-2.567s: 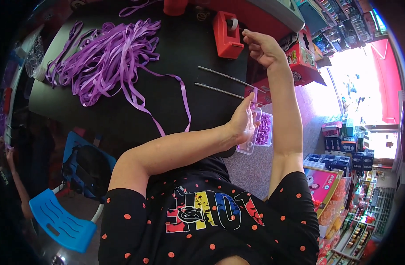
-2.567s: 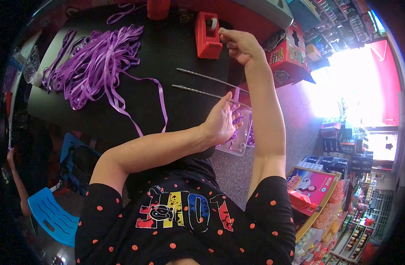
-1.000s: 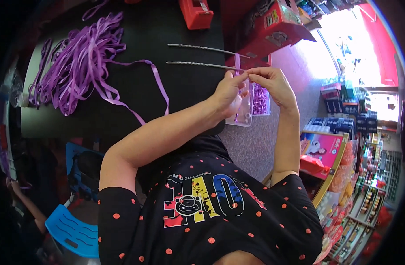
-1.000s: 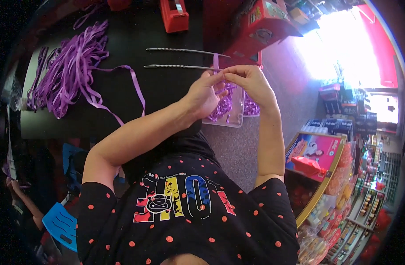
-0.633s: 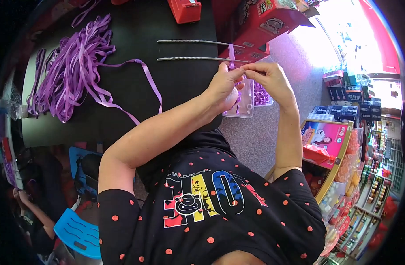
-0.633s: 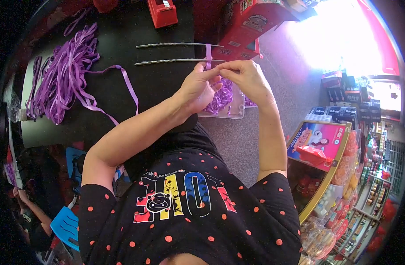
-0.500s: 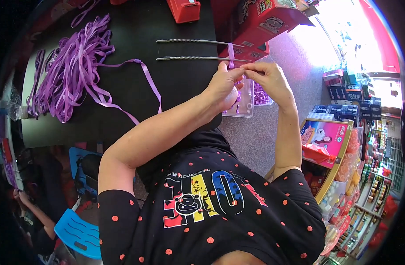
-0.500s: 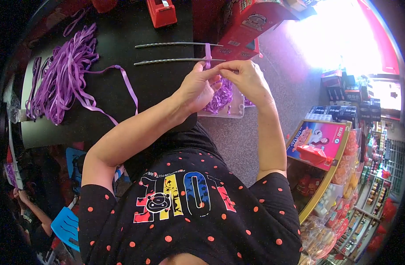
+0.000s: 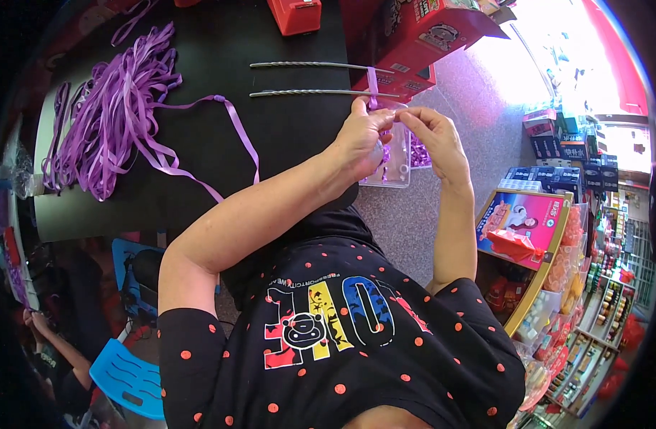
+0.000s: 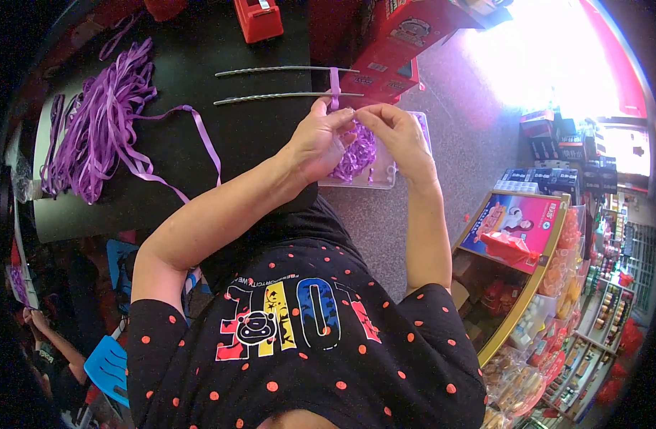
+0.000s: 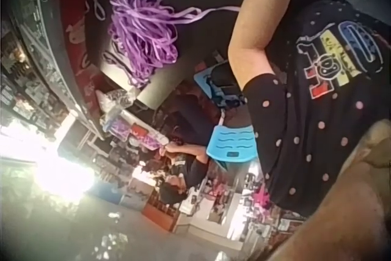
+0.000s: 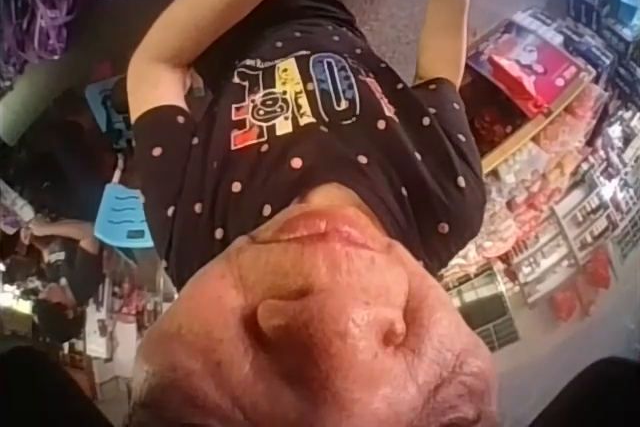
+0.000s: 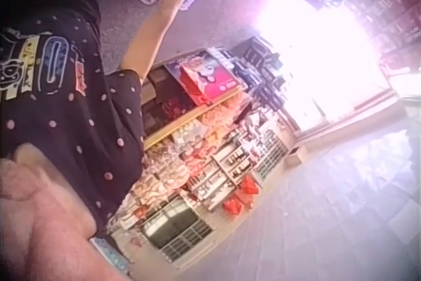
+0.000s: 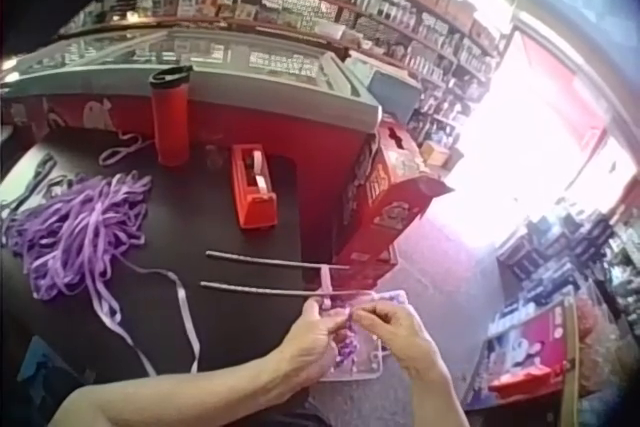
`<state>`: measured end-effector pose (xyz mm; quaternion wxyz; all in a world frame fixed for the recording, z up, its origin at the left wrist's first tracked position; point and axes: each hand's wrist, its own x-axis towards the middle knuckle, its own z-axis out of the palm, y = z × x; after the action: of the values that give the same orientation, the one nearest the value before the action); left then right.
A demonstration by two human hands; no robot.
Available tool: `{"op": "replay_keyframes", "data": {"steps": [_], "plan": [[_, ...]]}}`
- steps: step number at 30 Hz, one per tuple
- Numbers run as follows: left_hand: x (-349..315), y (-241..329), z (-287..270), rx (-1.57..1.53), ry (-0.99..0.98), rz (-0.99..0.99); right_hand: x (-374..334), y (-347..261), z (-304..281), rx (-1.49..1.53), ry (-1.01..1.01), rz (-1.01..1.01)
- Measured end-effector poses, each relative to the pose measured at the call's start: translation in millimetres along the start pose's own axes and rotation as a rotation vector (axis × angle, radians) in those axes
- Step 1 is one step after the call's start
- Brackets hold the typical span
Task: The recorder uses a two-pronged metal jig to wrap purple ribbon into small bows, securing each one with tape from a red dispenser.
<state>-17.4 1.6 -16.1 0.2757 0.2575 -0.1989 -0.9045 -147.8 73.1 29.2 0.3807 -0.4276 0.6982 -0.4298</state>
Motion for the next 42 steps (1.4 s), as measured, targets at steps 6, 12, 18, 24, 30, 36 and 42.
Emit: {"op": "replay_keyframes", "data": {"steps": [6,12,18,24,30,36,42], "plan": [[-2.3,3.0,-0.7,-0.02,-0.025,-0.031,12.0,-0.5,-11.5,-0.031,-0.018,-0.034],[-4.7,4.6,-0.3,-0.12,-0.027,-0.051,73.8,-33.9,-13.4,-0.209,-0.282,-0.174],[-7.8,5.6,4.1,-0.134,-0.012,-0.081,104.4,-44.8,-8.1,-0.422,-0.52,0.01],[-6.8,6.3,0.9,-0.154,-0.016,-0.086,107.9,-45.1,-2.0,-0.55,-0.486,-0.042],[-8.8,7.3,4.7,-0.147,-0.006,-0.087,108.8,-38.2,-1.9,-0.614,-0.405,-0.07],[-8.2,8.4,4.0,-0.153,-0.004,-0.092,101.7,-46.3,5.3,-0.757,-0.29,0.017],[-13.7,10.1,6.1,-0.193,-0.023,-0.106,95.3,-5.0,-15.2,-0.319,-0.27,0.105]]}}
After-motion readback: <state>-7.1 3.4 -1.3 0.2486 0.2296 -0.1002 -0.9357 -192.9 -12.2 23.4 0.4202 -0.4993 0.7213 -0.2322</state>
